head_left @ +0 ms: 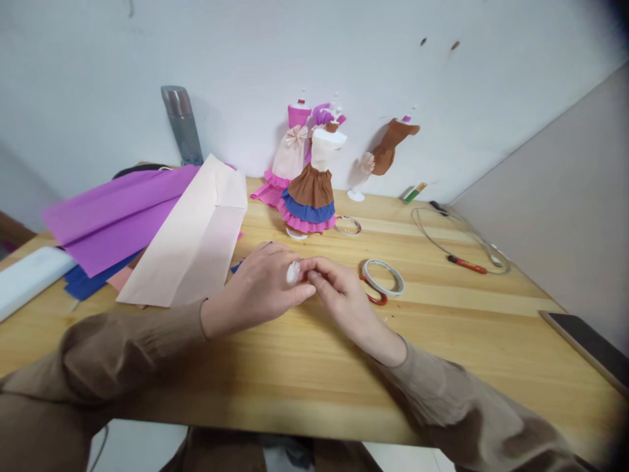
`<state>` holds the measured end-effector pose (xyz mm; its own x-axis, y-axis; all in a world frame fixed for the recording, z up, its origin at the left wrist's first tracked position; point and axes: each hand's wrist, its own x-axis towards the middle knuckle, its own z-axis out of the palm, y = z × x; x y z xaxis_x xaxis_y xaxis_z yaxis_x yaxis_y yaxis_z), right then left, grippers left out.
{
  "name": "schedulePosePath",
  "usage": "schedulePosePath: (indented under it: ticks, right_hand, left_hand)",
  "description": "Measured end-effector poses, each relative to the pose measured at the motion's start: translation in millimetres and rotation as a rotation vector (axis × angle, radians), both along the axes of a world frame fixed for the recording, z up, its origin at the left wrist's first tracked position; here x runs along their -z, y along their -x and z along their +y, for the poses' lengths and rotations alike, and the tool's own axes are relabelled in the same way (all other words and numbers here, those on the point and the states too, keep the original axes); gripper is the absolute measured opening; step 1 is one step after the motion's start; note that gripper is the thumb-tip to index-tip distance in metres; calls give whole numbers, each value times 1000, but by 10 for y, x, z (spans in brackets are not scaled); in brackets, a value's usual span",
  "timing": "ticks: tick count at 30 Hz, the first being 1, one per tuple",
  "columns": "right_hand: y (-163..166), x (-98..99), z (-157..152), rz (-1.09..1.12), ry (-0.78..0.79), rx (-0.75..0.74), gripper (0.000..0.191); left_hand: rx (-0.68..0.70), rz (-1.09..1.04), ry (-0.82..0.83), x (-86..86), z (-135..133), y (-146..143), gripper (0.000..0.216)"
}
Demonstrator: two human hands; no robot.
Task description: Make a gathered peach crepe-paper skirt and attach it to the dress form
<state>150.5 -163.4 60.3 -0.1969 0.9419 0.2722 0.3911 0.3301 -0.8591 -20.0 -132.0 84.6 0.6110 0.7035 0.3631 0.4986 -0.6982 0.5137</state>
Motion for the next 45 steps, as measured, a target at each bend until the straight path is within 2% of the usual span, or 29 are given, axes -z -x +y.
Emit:
schedulePosePath:
  ticks: [3,7,11,15,21,23,27,30,33,38,45]
  right_hand:
    - [16,18,9,9,29,-40,20]
    - [52,-2,8,49,81,-86,19]
    - [79,-14,10,102,148,-122,17]
    - [86,-26,12,130,206,-133,28]
    - [55,-81,-2,260,370,-130,39]
    - [38,-92,-14,354,435,-99,42]
    - [10,-90,-30,508,541,-63,43]
    - [-1,-99,-30,603,605,-77,39]
    - [-14,-138,-34,697,689,-172,40]
    - [-49,-182,-64,837,830,-355,48]
    - [-10,-172,-113,938,851,-371,44]
  left_hand:
    - [-75,86,-282,71,-11,6,12]
    - [-161,192,-492,159,-17,30,15]
    - [-172,277,-628,176,-6,26,21]
    - [-166,310,-739,216,53,14,25]
    - [-68,290,-883,291,163,38,22]
    - [-80,230,-907,301,172,52,25]
    - [-106,130,-846,305,170,79,37]
    - [-129,121,-831,316,184,90,32]
    - [-170,128,-836,334,207,98,18]
    - [-169,58,-880,330,249,115,10]
    - [-152,21,-929,320,315,142,11]
